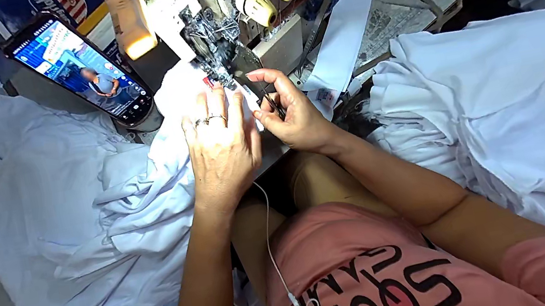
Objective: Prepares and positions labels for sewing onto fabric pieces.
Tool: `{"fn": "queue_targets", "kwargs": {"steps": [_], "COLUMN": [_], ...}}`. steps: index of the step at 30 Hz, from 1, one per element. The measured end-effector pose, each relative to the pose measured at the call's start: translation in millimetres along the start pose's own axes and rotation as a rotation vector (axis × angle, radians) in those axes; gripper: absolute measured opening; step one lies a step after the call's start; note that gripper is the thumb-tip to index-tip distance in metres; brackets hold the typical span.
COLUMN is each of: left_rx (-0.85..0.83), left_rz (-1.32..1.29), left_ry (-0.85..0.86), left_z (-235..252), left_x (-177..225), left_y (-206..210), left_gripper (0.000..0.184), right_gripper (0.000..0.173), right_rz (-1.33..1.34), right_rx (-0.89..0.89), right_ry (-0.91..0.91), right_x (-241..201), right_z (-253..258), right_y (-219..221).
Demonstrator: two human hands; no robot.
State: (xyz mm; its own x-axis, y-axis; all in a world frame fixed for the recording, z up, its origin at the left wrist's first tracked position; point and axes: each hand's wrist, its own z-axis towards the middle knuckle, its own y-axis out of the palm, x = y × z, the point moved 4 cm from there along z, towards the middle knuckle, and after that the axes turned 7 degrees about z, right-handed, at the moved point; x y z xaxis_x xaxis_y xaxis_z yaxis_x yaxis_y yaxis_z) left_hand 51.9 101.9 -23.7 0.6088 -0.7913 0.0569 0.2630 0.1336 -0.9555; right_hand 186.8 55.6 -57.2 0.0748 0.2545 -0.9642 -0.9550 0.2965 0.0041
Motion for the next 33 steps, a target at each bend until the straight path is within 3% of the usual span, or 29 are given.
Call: {"fn": "queue_targets", "kwargs": {"steps": [3, 7, 12, 17, 21, 24, 25, 27, 29, 33], "left_rx": [0.002, 0.068, -0.070, -0.008, -0.013, 0.060, 0.107, 0.161, 0.086, -0.155], "left_rz": [0.024, 0.080, -0.002, -0.056, -0.132, -0.191, -0.209, -0.269, -0.350, -0.416], "left_ry": [0.032, 0.003, -0.092, -0.147, -0.163, -0.194, -0.209, -0.243, -0.305, -0.462], "left_z": [-13.5, -17.3, 5.3, 2.3, -26.2, -20.6, -12.3, 10.6, 32.5, 49.3], "left_x": [7.9, 7.7, -14.9, -22.6, -9.7, -22.6, -32.8, -57.3, -79.1, -102.3], "left_y": [6.1, 5.2, -12.1, -11.4, -23.1, -37.1, -39.6, -38.4, -28.0, -11.1], "left_gripper": [0.070, 0.043, 0.045, 0.046, 0.044, 0.040, 0.037, 0.035, 0.041, 0.068], "right_gripper": [0.052, 0.048, 0.047, 0.021, 0.026, 0.027, 0.032, 0.060, 0.074, 0.047], "right_rz": [0.003, -0.038, -0.125, -0.210, -0.122, -0.136, -0.166, -0.233, -0.275, -0.379], "right_rx": [0.010, 0.039, 0.029, 0.067, 0.012, -0.038, -0.063, -0.102, -0.139, -0.090], "right_ry": [-0.006, -0.038, -0.012, -0.033, 0.065, 0.110, 0.088, 0.020, 0.004, 0.004], "right_x": [-1.1, -2.5, -16.7, -3.7, 11.0, 16.6, 16.9, 16.6, 10.9, 1.3], "right_z": [1.5, -2.4, -26.0, -42.1, -56.7, -63.8, -64.9, -65.3, -65.7, -64.0], "right_y": [-0.5, 0.8, 1.0, -2.4, -9.6, -10.5, -9.7, -5.9, -3.7, -6.5]}}
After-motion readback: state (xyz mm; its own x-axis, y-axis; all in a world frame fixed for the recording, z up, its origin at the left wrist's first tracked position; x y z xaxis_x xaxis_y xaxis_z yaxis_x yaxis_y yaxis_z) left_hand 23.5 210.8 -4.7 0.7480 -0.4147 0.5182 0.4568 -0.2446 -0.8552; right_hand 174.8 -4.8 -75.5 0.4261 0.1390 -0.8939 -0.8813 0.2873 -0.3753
